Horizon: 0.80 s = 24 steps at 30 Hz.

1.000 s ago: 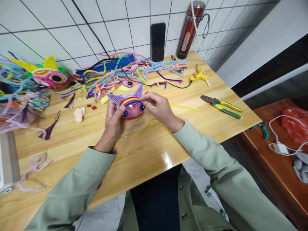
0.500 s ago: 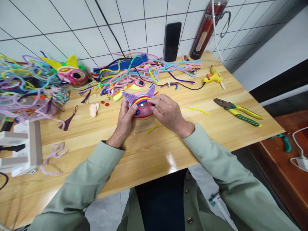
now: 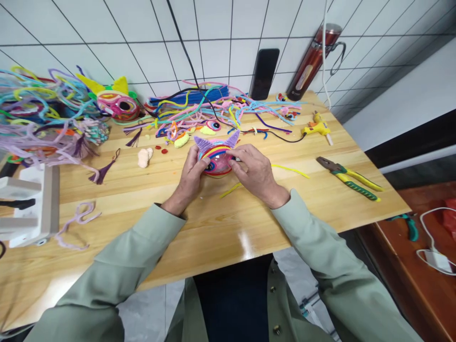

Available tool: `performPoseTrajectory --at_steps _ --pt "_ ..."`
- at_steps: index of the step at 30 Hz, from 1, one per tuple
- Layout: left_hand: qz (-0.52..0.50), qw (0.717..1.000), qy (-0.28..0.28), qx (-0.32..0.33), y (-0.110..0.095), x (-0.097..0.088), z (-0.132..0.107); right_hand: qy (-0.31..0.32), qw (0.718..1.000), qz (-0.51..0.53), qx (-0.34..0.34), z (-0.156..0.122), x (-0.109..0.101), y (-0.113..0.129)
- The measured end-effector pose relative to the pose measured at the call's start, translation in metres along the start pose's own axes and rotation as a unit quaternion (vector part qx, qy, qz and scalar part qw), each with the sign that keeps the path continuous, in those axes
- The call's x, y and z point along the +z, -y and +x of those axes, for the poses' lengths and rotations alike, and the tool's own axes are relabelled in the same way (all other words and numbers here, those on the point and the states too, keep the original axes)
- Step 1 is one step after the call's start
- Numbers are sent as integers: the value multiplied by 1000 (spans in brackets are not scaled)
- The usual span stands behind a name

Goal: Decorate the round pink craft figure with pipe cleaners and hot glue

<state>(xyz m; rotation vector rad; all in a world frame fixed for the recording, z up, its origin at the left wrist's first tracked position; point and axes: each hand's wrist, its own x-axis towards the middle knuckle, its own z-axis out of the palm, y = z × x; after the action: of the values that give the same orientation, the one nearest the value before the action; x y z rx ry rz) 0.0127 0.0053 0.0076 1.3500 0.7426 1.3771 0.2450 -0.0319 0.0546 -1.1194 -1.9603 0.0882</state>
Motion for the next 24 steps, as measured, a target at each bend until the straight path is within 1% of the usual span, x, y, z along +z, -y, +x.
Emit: performPoseTrajectory --at_steps 4,14,17,20,24 --pt "9 1000 5 2 -1 1 0 5 1000 17 10 -1 -2 0" --pt "-4 1000 -6 -3 -2 3 2 -17 999 32 -17 -2 -3 -4" --pt "-8 1000 -9 -8 -4 3 2 -15 999 34 -12 -2 -3 -4" --pt "1 1000 -2 -8 -6 2 2 -11 999 32 -2 -2 -2 -5" --pt "1 1000 5 -4 -5 1 3 -23 999 34 -10 -2 -1 -5"
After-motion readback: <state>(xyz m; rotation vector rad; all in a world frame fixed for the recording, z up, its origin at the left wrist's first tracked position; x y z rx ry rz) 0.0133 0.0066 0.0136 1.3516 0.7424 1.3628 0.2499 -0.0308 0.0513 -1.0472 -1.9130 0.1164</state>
